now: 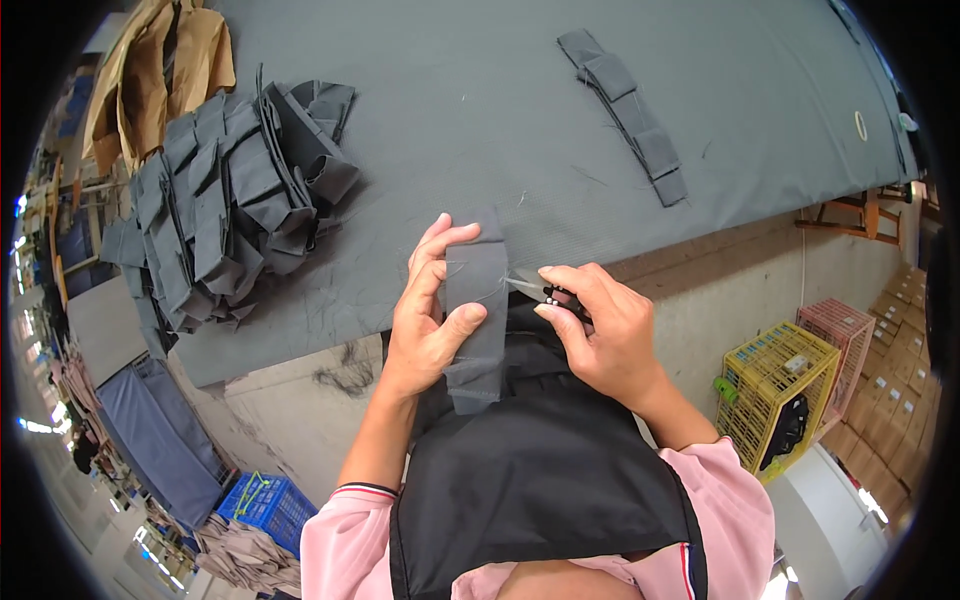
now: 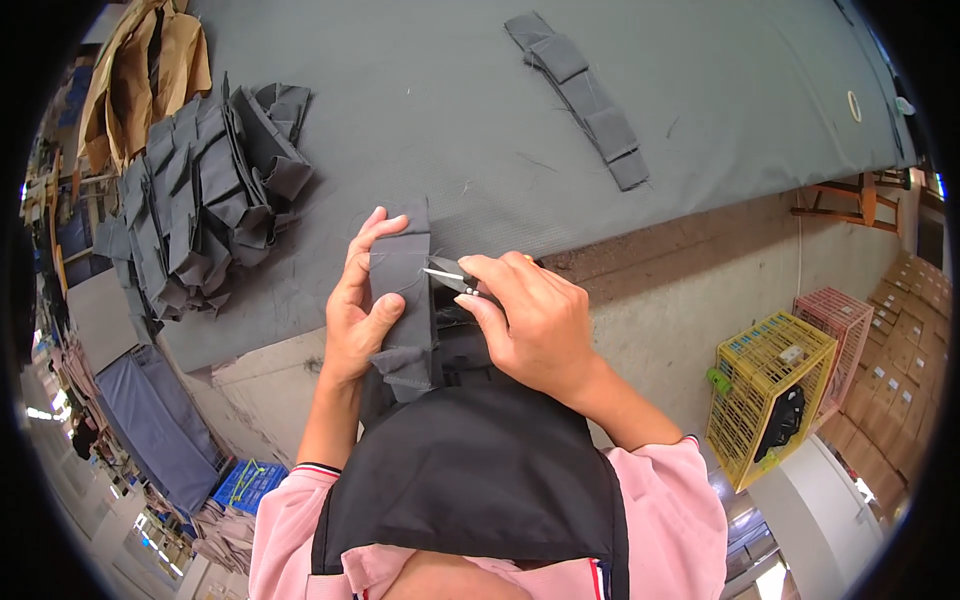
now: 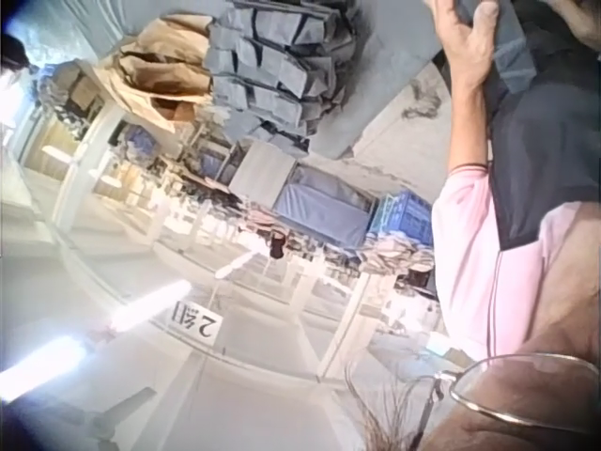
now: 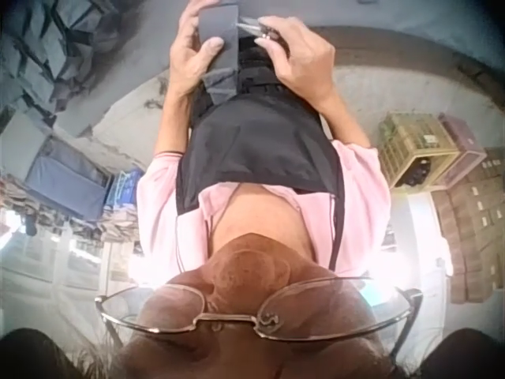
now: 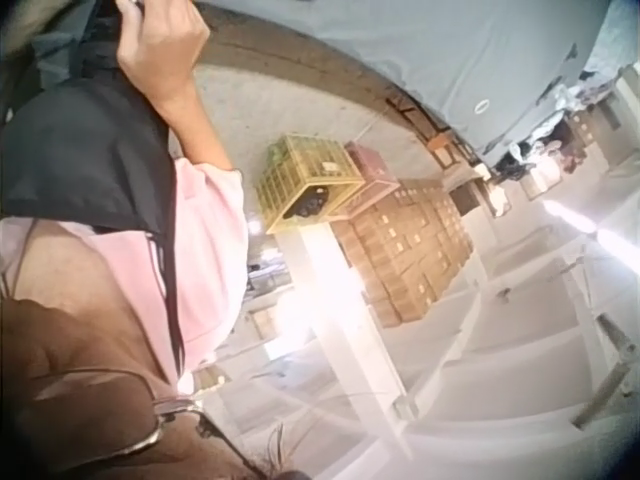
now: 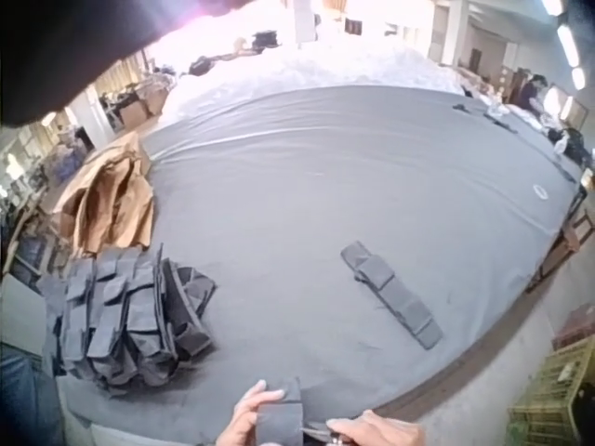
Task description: Trimming and preparing small black fabric pieces using thread snips on a large work table.
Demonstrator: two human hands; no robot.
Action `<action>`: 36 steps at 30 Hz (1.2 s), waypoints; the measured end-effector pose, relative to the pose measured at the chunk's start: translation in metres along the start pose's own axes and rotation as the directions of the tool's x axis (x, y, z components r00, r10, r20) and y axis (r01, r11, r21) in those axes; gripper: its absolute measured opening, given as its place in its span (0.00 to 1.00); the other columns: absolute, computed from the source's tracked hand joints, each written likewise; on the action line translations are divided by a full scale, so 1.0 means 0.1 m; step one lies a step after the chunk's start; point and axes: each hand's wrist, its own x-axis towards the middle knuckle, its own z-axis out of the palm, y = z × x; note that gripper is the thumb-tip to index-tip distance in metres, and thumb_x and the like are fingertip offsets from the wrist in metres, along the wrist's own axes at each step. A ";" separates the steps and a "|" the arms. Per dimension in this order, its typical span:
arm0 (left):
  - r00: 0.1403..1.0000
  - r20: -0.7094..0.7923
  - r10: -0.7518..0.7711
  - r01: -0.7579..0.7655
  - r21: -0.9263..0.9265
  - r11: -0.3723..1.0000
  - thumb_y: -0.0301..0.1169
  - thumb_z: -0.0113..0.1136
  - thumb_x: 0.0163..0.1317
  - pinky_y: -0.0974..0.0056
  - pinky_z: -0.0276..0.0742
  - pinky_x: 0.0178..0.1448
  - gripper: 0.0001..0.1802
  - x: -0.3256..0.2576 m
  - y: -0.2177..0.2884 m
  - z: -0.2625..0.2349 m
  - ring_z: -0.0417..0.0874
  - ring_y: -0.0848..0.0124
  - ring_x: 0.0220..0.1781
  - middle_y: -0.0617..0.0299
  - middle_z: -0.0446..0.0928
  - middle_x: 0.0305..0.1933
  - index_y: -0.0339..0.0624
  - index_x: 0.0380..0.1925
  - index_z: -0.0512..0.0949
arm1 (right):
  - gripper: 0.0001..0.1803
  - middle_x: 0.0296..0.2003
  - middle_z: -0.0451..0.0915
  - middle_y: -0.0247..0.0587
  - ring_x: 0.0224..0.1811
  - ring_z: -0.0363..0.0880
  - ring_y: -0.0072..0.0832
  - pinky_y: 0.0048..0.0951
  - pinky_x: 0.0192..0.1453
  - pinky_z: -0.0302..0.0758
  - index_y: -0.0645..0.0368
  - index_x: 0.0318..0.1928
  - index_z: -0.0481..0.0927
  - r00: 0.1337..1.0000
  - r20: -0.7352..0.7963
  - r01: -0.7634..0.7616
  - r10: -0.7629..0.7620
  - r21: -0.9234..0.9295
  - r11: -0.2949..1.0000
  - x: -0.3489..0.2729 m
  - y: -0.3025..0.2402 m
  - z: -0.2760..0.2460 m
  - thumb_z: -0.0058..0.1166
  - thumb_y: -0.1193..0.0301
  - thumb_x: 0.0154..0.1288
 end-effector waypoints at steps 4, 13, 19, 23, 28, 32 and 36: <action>1.000 0.014 -0.012 0.013 -0.031 0.999 0.43 0.64 0.56 0.48 0.44 0.72 0.21 0.00 0.03 0.02 0.47 0.51 0.74 0.53 0.65 0.64 0.39 0.40 0.71 | 0.12 0.25 0.78 0.38 0.24 0.78 0.32 0.28 0.27 0.72 0.58 0.39 0.77 0.999 -0.006 -0.042 0.043 0.092 0.995 0.06 0.01 0.02 0.61 0.74 0.52; 1.000 0.022 0.010 -0.009 -0.021 1.000 0.40 0.63 0.57 0.46 0.37 0.73 0.20 -0.04 -0.02 0.01 0.49 0.52 0.73 0.50 0.64 0.64 0.40 0.42 0.71 | 0.11 0.26 0.79 0.38 0.24 0.78 0.33 0.28 0.27 0.72 0.59 0.37 0.78 0.997 -0.070 -0.022 0.027 0.072 0.997 0.01 0.04 -0.04 0.61 0.75 0.51; 0.999 0.048 0.013 -0.013 -0.003 1.000 0.38 0.63 0.58 0.46 0.37 0.74 0.17 -0.03 -0.01 0.00 0.50 0.52 0.72 0.51 0.64 0.64 0.41 0.40 0.71 | 0.11 0.24 0.77 0.36 0.23 0.77 0.32 0.29 0.27 0.71 0.59 0.37 0.77 0.999 0.006 0.043 -0.042 -0.030 0.999 0.03 0.01 -0.09 0.61 0.74 0.51; 0.999 0.039 -0.006 0.007 -0.008 1.000 0.38 0.63 0.57 0.46 0.38 0.73 0.17 -0.04 0.00 0.00 0.52 0.53 0.72 0.51 0.65 0.64 0.41 0.40 0.71 | 0.10 0.24 0.77 0.36 0.23 0.77 0.32 0.28 0.27 0.71 0.59 0.36 0.77 0.999 0.040 0.030 -0.028 -0.033 0.999 0.05 -0.03 -0.12 0.60 0.75 0.52; 1.000 0.015 -0.012 0.013 -0.043 0.999 0.38 0.63 0.57 0.47 0.39 0.73 0.17 -0.05 0.01 0.01 0.53 0.54 0.71 0.52 0.65 0.64 0.40 0.40 0.72 | 0.10 0.24 0.77 0.36 0.23 0.77 0.32 0.29 0.28 0.71 0.59 0.36 0.76 0.999 0.053 0.004 -0.003 -0.014 1.000 0.04 -0.06 -0.13 0.60 0.74 0.52; 0.999 0.045 -0.027 0.027 -0.013 1.000 0.38 0.63 0.57 0.47 0.40 0.73 0.16 -0.04 0.04 0.01 0.54 0.54 0.71 0.52 0.66 0.63 0.39 0.38 0.74 | 0.10 0.25 0.78 0.37 0.24 0.77 0.33 0.28 0.27 0.72 0.59 0.37 0.77 0.996 0.083 -0.049 0.046 0.036 0.998 0.05 -0.05 -0.12 0.60 0.74 0.53; 0.997 0.061 -0.046 0.048 -0.026 0.999 0.40 0.63 0.57 0.47 0.40 0.73 0.17 -0.05 0.03 0.00 0.54 0.55 0.70 0.52 0.66 0.63 0.39 0.38 0.74 | 0.09 0.26 0.79 0.39 0.24 0.79 0.32 0.27 0.28 0.72 0.61 0.36 0.77 0.988 0.096 -0.133 0.118 0.169 0.977 0.02 0.05 -0.06 0.59 0.75 0.54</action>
